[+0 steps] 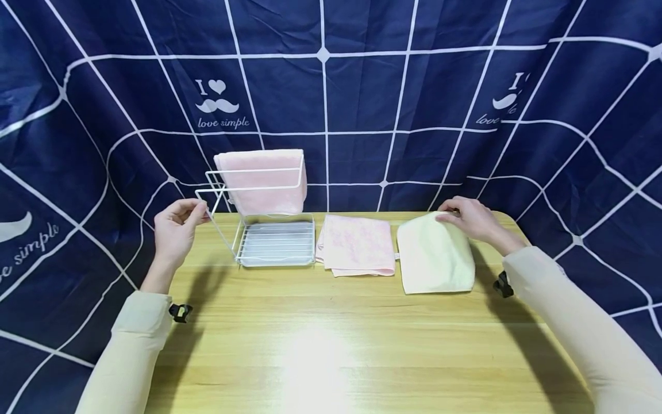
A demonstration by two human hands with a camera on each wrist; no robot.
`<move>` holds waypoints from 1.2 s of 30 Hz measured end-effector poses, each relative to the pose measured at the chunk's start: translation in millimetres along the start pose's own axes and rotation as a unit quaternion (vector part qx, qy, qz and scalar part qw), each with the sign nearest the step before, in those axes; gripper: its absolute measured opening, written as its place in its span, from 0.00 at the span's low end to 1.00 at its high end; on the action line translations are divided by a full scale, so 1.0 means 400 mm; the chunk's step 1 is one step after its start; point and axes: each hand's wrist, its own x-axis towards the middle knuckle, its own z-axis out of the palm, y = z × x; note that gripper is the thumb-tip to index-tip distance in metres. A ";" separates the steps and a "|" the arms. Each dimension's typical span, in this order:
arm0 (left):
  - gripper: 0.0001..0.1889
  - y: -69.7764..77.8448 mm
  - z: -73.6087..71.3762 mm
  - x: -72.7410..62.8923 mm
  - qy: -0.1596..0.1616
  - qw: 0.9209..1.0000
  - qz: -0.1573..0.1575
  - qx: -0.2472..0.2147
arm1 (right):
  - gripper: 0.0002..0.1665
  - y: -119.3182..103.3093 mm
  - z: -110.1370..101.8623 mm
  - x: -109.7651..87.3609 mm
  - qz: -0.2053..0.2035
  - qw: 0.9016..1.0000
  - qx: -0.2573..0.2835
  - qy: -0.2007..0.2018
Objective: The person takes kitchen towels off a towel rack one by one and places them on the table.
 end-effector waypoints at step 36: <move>0.05 -0.005 0.000 -0.001 -0.005 1.000 0.018 0.000 | 0.15 0.100 0.092 0.071 0.065 0.993 -0.021 -0.098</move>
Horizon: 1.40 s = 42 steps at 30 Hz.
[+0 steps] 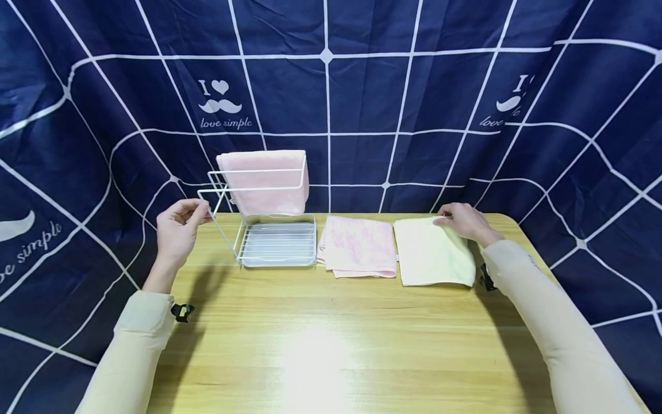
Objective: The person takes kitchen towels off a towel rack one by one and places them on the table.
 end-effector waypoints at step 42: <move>0.04 0.010 0.005 -0.003 0.006 1.000 -0.018 -0.003 | 0.17 -0.291 -0.185 0.018 -0.129 0.987 0.015 0.093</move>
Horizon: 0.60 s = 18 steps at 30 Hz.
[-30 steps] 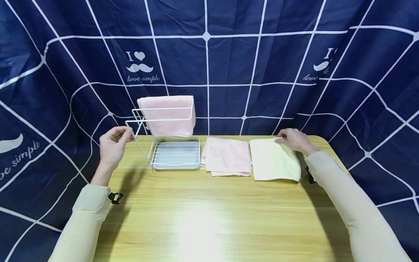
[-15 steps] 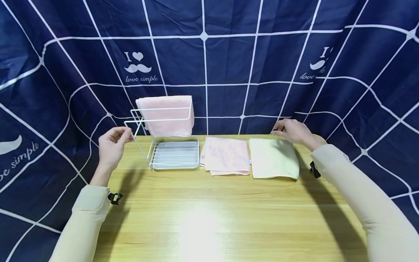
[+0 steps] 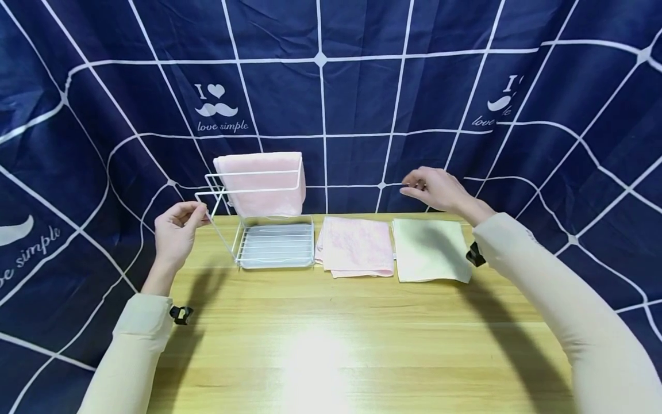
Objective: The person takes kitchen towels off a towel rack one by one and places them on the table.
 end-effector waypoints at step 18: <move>0.12 -0.001 0.000 -0.002 -0.003 1.000 -0.002 0.000 | 0.16 -0.217 -0.022 0.111 -0.100 0.990 0.095 0.037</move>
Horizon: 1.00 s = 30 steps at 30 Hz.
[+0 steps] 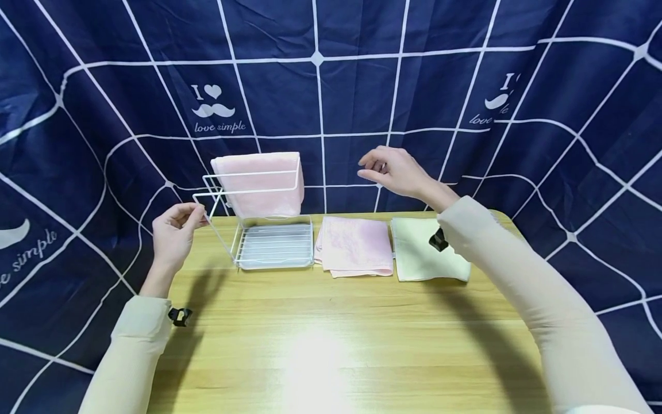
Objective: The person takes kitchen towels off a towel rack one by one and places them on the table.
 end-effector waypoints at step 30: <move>0.05 -0.011 -0.007 -0.002 0.000 1.000 0.014 -0.004 | 0.18 -0.219 0.125 0.224 -0.048 0.993 0.106 0.023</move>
